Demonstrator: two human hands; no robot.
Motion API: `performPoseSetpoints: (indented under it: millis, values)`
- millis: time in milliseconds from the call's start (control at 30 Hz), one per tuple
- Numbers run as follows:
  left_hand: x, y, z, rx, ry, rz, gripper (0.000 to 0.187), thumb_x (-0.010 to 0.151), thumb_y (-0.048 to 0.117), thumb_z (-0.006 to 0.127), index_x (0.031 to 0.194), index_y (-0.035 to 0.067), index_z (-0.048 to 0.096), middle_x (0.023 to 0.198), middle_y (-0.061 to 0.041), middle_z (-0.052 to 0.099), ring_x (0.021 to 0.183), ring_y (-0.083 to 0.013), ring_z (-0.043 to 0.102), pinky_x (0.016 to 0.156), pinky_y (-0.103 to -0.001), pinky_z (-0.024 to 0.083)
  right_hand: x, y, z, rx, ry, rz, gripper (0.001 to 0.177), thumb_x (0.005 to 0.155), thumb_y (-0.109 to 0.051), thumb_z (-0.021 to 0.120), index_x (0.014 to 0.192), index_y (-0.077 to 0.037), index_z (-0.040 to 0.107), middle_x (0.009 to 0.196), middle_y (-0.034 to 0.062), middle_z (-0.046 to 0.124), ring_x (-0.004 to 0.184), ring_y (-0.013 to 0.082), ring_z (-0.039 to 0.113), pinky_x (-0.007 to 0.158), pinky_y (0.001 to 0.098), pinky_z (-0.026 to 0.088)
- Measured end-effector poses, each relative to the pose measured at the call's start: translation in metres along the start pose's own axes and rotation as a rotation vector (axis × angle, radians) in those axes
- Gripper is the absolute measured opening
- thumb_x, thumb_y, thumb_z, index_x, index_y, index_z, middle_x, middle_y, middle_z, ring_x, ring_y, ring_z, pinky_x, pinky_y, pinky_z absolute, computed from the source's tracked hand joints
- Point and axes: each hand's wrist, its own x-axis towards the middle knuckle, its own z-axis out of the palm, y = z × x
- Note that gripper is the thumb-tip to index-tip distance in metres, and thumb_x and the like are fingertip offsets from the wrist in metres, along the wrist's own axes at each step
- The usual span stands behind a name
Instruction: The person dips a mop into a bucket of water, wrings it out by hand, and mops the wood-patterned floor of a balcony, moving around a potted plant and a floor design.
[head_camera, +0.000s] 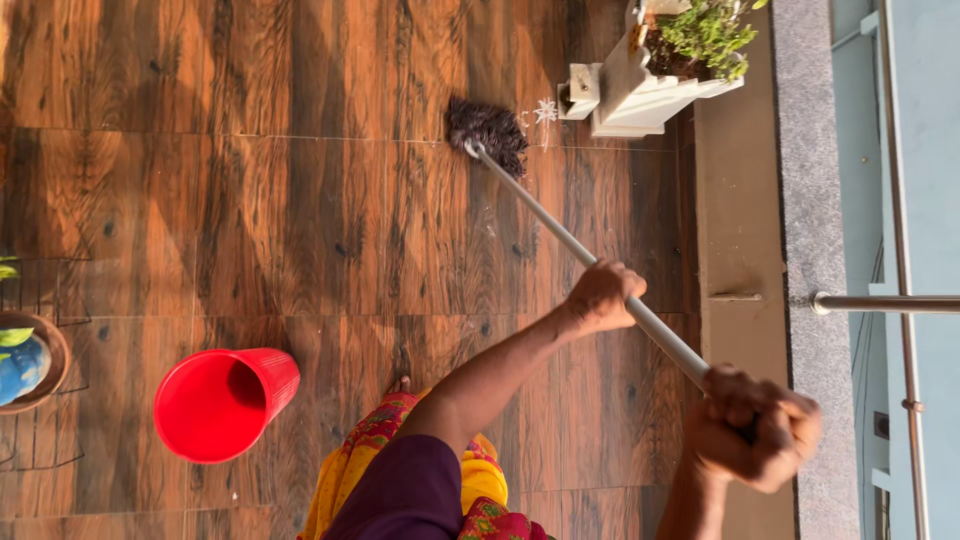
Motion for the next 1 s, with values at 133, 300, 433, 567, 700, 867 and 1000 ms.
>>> performPoseSetpoints:
  millis: [133, 300, 433, 567, 700, 867, 1000]
  values:
    - [0.005, -0.053, -0.023, 0.027, 0.090, -0.070, 0.023, 0.067, 0.025, 0.082, 0.062, 0.015, 0.062, 0.065, -0.003, 0.065, 0.074, -0.0222, 0.065, 0.083, -0.045, 0.054, -0.002, 0.047, 0.039, 0.050, 0.050, 0.046, 0.020, 0.091, -0.007, 0.037, 0.096, -0.001, 0.056, 0.058, 0.0041, 0.039, 0.045, 0.0095, 0.033, 0.050, 0.0317, 0.042]
    - [-0.030, -0.066, -0.051, 0.052, 0.248, -0.143, 0.022, 0.074, 0.017, 0.075, 0.062, 0.011, 0.057, 0.067, -0.004, 0.063, 0.078, -0.0244, 0.063, 0.092, -0.041, 0.053, -0.010, 0.038, 0.083, 0.060, -0.080, 0.111, 0.022, 0.090, -0.004, 0.035, 0.096, 0.001, 0.055, 0.060, 0.0056, 0.041, 0.047, 0.0124, 0.036, 0.055, 0.0354, 0.042]
    - [-0.066, -0.023, -0.074, -0.096, 0.281, -0.220, 0.025, 0.075, 0.019, 0.074, 0.059, 0.014, 0.056, 0.061, -0.003, 0.060, 0.067, -0.0180, 0.061, 0.093, -0.044, 0.050, -0.014, -0.013, 0.100, 0.040, -0.206, 0.150, 0.021, 0.096, -0.005, 0.040, 0.091, 0.006, 0.058, 0.059, 0.0069, 0.041, 0.047, 0.0105, 0.035, 0.053, 0.0353, 0.039]
    - [-0.097, 0.008, -0.092, -0.052, 0.274, -0.209, 0.027, 0.080, 0.022, 0.075, 0.062, 0.014, 0.056, 0.059, -0.003, 0.057, 0.062, -0.0192, 0.059, 0.088, -0.042, 0.054, -0.018, -0.051, 0.113, 0.131, -0.276, 0.249, 0.030, 0.111, -0.015, 0.046, 0.096, 0.008, 0.061, 0.059, 0.0121, 0.049, 0.048, 0.0141, 0.044, 0.055, 0.0358, 0.040]
    - [-0.097, -0.014, -0.103, -0.067, 0.352, -0.117, 0.025, 0.080, 0.023, 0.075, 0.065, 0.015, 0.056, 0.064, -0.002, 0.059, 0.066, -0.0186, 0.059, 0.081, -0.042, 0.053, -0.013, -0.024, 0.128, 0.204, -0.292, 0.190, 0.045, 0.110, -0.036, 0.048, 0.094, 0.003, 0.063, 0.057, 0.0086, 0.051, 0.046, 0.0173, 0.046, 0.057, 0.0419, 0.046]
    - [-0.083, -0.072, -0.106, -0.094, 0.350, -0.111, 0.021, 0.072, 0.023, 0.075, 0.063, 0.016, 0.057, 0.061, -0.002, 0.060, 0.061, -0.0187, 0.061, 0.078, -0.040, 0.053, -0.030, 0.020, 0.160, 0.160, -0.198, 0.081, 0.043, 0.107, -0.039, 0.043, 0.092, -0.001, 0.059, 0.058, 0.0067, 0.047, 0.042, 0.0138, 0.038, 0.049, 0.0335, 0.039]
    - [-0.087, -0.126, -0.119, -0.008, 0.341, -0.092, 0.027, 0.078, 0.020, 0.075, 0.062, 0.014, 0.055, 0.063, -0.004, 0.060, 0.066, -0.0209, 0.061, 0.081, -0.041, 0.051, -0.047, 0.062, 0.189, 0.134, -0.235, 0.090, 0.039, 0.104, -0.034, 0.042, 0.090, -0.001, 0.055, 0.058, 0.0048, 0.042, 0.044, 0.0131, 0.036, 0.047, 0.0320, 0.038]
